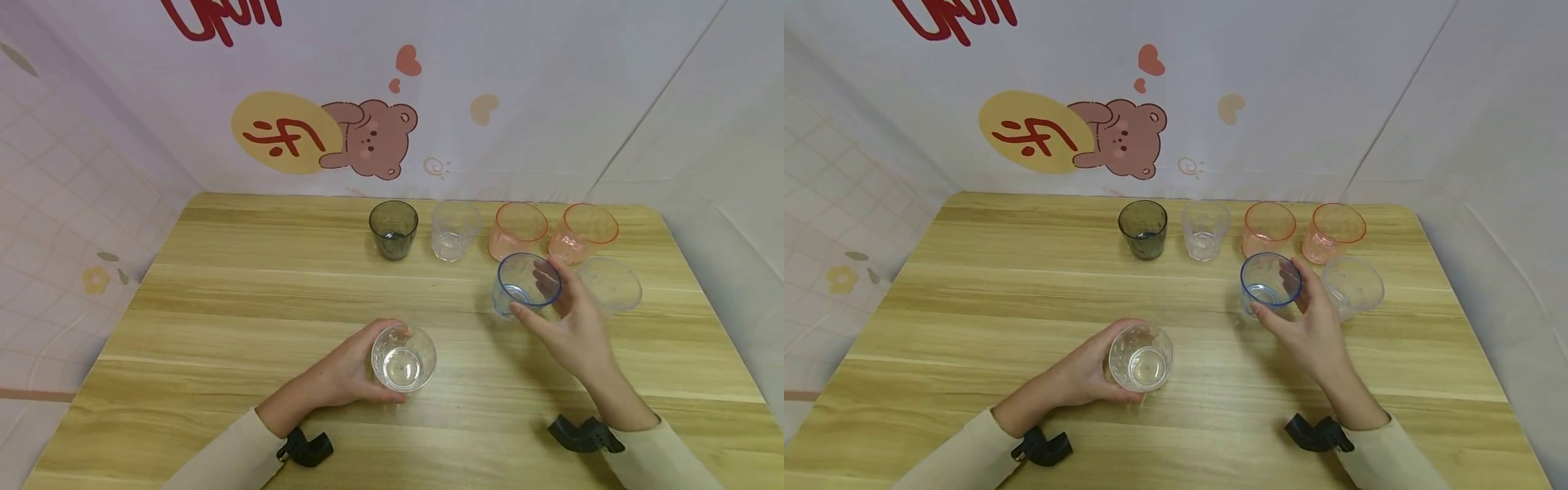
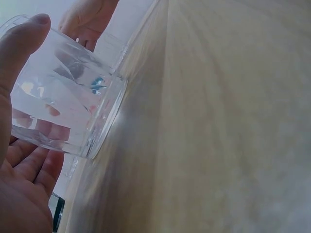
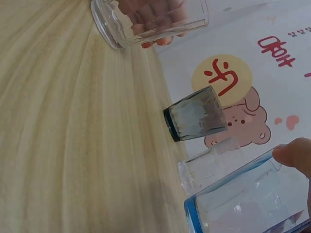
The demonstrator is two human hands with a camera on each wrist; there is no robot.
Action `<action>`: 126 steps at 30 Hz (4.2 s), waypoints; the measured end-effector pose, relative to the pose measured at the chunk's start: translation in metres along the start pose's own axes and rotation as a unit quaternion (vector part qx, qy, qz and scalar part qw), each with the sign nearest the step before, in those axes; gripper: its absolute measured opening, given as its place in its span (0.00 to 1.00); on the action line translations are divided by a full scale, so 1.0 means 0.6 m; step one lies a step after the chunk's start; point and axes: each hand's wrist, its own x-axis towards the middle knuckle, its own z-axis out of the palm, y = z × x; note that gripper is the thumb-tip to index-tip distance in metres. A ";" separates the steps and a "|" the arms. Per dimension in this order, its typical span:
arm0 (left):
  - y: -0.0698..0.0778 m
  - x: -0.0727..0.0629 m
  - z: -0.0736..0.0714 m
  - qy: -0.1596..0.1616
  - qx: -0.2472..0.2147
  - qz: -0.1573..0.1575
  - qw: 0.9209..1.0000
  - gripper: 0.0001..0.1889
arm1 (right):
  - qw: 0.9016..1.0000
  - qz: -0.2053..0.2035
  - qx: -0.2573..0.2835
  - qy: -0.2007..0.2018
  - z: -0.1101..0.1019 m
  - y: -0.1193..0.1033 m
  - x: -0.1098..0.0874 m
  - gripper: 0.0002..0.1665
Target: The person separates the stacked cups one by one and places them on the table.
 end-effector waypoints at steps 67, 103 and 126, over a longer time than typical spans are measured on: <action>0.022 0.079 0.007 0.042 0.004 -0.003 0.999 0.49 | 0.999 0.035 -0.033 -0.020 -0.001 0.028 0.003 0.53; 0.033 0.195 0.020 0.058 0.022 -0.005 0.998 0.48 | 0.999 0.026 -0.026 -0.031 -0.002 0.032 0.002 0.55; 0.015 0.205 0.023 0.057 -0.001 -0.041 0.998 0.56 | 0.998 0.042 -0.018 -0.040 -0.007 0.031 0.004 0.57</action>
